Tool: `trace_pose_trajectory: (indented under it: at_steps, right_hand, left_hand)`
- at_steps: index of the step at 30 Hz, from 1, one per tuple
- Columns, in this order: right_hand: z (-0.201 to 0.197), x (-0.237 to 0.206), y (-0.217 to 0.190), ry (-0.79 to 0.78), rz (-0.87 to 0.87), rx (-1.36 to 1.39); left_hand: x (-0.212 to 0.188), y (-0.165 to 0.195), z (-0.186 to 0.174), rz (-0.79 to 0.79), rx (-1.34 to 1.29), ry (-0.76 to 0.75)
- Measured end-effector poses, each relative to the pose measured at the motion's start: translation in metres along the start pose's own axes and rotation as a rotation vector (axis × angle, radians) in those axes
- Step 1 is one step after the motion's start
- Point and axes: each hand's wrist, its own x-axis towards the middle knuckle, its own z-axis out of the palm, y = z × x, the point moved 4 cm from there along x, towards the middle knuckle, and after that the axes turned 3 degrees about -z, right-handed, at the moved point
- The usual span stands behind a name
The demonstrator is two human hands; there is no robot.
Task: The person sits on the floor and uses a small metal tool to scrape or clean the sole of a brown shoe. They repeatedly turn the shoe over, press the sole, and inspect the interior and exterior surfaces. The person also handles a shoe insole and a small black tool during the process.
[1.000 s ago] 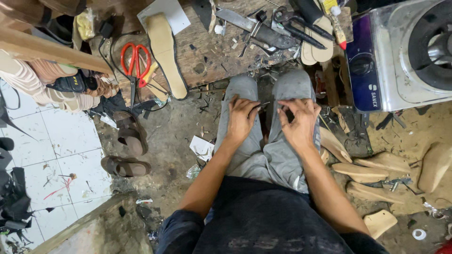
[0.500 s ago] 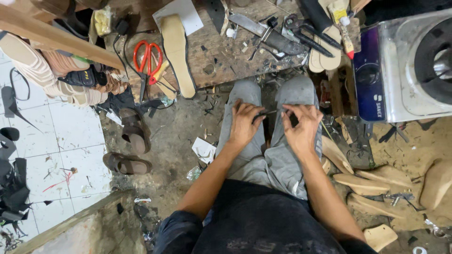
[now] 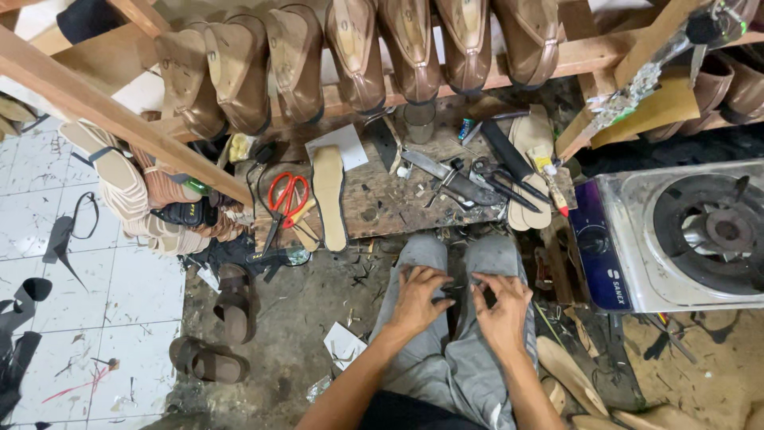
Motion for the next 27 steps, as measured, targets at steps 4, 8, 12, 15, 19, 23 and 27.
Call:
trace_pose_trajectory:
  at_steps: [4,8,12,15,19,23,27]
  right_hand:
    - [-0.001,-0.002,0.003,0.011,-0.002,-0.009]
    - [-0.003,-0.003,0.000,0.053,-0.033,0.007]
    - [-0.005,-0.004,-0.001,0.032,-0.002,0.016]
    - [-0.007,-0.004,-0.004,0.045,-0.027,0.007]
    - [-0.006,-0.006,-0.005,0.014,0.000,-0.006]
    - [-0.004,-0.008,-0.004,0.019,0.002,-0.010]
    - [-0.004,-0.010,-0.001,0.021,-0.017,-0.018]
  left_hand:
    - [0.015,0.029,-0.048,0.115,0.022,0.120]
    - [0.044,0.050,-0.130,0.124,-0.003,0.298]
    - [0.064,0.073,-0.220,0.179,0.094,0.586]
    - [0.073,0.083,-0.266,0.156,0.030,0.692]
    - [0.088,0.076,-0.300,0.128,-0.094,0.767]
    - [0.102,0.052,-0.302,0.087,-0.190,0.804]
    - [0.112,0.021,-0.297,0.031,-0.221,0.850]
